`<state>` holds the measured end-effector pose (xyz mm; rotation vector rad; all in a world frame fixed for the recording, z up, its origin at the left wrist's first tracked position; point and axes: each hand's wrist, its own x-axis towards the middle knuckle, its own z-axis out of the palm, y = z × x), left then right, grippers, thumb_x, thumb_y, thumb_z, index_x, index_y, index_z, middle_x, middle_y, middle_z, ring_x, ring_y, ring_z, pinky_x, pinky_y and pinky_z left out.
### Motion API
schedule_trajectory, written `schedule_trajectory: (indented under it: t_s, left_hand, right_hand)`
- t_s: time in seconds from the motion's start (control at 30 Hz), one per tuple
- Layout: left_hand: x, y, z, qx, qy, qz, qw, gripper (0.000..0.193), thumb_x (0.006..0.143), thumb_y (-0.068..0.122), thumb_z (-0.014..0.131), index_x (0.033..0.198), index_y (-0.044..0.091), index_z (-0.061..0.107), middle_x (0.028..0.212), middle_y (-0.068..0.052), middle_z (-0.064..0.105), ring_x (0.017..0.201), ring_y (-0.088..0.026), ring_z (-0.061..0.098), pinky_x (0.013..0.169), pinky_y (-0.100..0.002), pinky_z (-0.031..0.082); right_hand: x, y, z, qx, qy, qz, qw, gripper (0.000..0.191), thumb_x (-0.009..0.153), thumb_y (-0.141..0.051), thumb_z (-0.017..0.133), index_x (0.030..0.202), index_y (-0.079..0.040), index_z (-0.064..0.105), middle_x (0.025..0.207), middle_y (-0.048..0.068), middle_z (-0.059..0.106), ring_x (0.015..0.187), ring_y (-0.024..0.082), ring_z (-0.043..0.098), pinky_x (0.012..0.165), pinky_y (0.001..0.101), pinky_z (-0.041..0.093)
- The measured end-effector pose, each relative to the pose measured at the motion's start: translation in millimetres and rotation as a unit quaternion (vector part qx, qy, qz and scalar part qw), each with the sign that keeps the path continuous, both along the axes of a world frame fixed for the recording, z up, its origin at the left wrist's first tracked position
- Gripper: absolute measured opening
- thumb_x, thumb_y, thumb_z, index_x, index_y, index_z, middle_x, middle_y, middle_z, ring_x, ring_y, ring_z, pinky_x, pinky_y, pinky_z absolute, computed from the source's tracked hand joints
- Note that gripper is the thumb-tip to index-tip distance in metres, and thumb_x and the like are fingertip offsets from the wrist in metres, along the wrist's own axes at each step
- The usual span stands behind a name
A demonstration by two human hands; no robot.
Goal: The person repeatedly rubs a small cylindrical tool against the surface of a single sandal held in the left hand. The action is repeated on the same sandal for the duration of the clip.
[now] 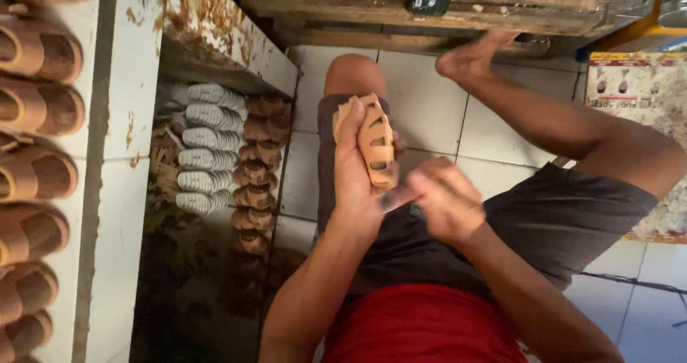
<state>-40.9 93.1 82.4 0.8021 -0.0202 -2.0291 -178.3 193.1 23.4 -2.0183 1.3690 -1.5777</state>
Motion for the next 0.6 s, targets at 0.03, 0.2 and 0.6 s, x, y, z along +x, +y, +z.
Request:
schedule_trajectory:
  t_s: [0.03,0.2,0.6]
  left_hand:
    - [-1.5,-1.3,1.4,0.004,-0.025,-0.022,0.999,0.029,0.096,0.043,0.068,0.097,0.015,0.061,0.070,-0.003,0.061,0.057,-0.015,0.063,0.049,-0.028,0.051]
    - [1.5,-2.2,10.1,-0.038,0.010,0.000,0.999,0.029,0.101,0.042,0.063,0.102,0.012,0.063,0.076,-0.003,0.064,0.064,-0.014,0.064,0.054,-0.028,0.052]
    - [3.0,4.3,5.3,-0.053,0.045,0.013,0.997,0.029,0.103,0.041,0.067,0.100,0.013,0.060,0.077,-0.001,0.063,0.064,-0.012,0.064,0.052,-0.026,0.050]
  right_hand:
    - [0.3,-1.2,-0.1,-0.012,-0.005,0.011,1.000,0.035,0.096,0.007,0.064,0.130,-0.002,0.060,0.109,0.022,0.065,0.093,0.032,0.066,0.078,0.0368,0.056]
    - [1.6,-6.4,4.1,-0.001,0.002,-0.044,0.999,0.036,0.094,0.010,0.064,0.129,0.001,0.062,0.110,0.022,0.067,0.091,0.033,0.068,0.077,0.0389,0.056]
    - [-4.6,-8.4,18.3,0.022,-0.001,-0.018,1.000,0.037,0.097,0.011,0.066,0.133,0.003,0.061,0.109,0.017,0.069,0.096,0.030,0.069,0.082,0.0394,0.058]
